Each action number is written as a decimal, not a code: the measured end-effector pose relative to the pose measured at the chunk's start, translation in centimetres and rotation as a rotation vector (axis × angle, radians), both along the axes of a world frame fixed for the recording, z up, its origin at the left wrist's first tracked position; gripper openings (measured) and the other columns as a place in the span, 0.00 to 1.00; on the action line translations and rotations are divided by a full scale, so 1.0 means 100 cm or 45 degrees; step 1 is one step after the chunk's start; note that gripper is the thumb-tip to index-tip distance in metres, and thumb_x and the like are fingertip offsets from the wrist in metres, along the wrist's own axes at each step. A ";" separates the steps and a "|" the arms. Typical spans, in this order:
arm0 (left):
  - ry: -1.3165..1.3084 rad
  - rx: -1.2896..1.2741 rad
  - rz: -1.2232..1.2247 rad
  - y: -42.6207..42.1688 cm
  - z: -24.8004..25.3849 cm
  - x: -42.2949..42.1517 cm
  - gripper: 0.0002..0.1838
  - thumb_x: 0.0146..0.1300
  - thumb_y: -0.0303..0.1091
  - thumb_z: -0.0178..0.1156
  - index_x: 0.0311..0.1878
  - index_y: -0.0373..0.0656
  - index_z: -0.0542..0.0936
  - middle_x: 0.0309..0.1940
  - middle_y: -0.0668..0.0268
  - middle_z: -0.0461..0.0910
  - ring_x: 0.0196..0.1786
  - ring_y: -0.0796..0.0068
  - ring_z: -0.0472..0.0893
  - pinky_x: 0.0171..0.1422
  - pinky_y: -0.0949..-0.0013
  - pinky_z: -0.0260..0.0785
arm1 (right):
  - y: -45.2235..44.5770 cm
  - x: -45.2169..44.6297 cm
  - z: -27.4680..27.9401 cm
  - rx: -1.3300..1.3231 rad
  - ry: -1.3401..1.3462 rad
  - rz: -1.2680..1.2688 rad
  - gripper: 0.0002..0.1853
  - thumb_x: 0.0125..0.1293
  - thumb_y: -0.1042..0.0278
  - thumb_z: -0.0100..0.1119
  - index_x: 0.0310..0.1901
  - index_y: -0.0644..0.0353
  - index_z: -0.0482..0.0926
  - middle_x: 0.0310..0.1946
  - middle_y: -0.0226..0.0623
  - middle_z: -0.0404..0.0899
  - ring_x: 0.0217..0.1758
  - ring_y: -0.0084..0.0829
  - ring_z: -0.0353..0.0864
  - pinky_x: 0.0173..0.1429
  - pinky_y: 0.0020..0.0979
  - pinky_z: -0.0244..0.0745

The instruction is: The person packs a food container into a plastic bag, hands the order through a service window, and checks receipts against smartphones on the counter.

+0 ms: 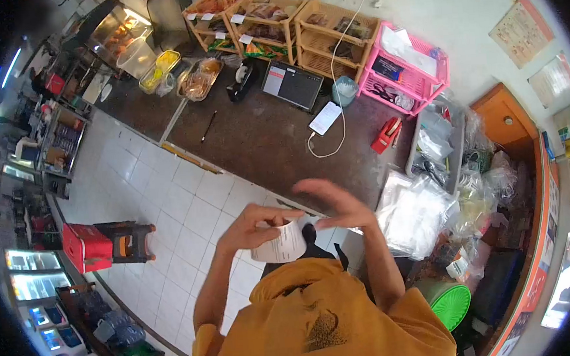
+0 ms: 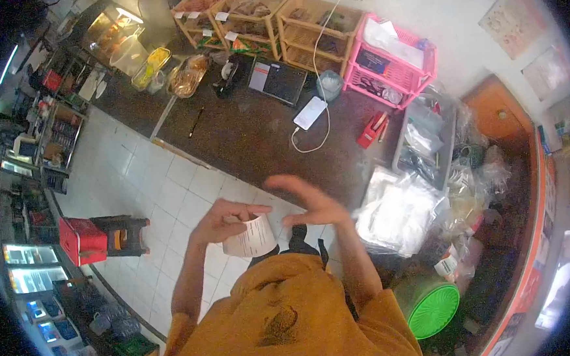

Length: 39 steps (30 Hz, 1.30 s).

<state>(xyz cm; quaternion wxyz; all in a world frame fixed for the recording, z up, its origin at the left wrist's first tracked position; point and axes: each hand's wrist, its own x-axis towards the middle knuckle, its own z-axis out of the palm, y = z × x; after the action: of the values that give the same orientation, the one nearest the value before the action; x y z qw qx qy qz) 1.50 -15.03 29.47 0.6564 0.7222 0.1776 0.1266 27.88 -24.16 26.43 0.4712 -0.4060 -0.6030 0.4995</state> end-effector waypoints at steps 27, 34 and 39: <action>0.023 1.045 0.222 -0.002 0.006 0.036 0.04 0.65 0.30 0.62 0.35 0.41 0.81 0.24 0.59 0.79 0.29 0.56 0.80 0.40 0.58 0.68 | 0.008 -0.027 0.020 -0.036 -0.317 -0.159 0.07 0.72 0.71 0.58 0.39 0.68 0.80 0.26 0.36 0.75 0.30 0.25 0.71 0.36 0.31 0.67; 0.174 0.790 0.384 0.011 0.017 0.005 0.08 0.64 0.33 0.66 0.33 0.37 0.83 0.25 0.57 0.82 0.27 0.61 0.82 0.33 0.63 0.71 | -0.009 0.029 0.002 -0.267 -0.184 -0.205 0.16 0.77 0.62 0.56 0.31 0.62 0.77 0.24 0.17 0.67 0.30 0.12 0.62 0.31 0.24 0.60; 0.124 0.749 0.465 0.012 -0.009 -0.016 0.05 0.63 0.28 0.67 0.36 0.36 0.85 0.27 0.54 0.84 0.26 0.65 0.82 0.31 0.68 0.71 | -0.012 0.042 -0.003 -0.391 -0.358 -0.255 0.18 0.75 0.59 0.59 0.29 0.62 0.79 0.21 0.23 0.69 0.27 0.15 0.64 0.31 0.27 0.61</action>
<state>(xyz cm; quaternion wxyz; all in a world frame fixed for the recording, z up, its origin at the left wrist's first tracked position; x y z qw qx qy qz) -0.10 -13.84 28.61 0.3774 0.8419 0.2909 0.2531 32.08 -25.40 26.14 0.3626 -0.5963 -0.5364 0.4747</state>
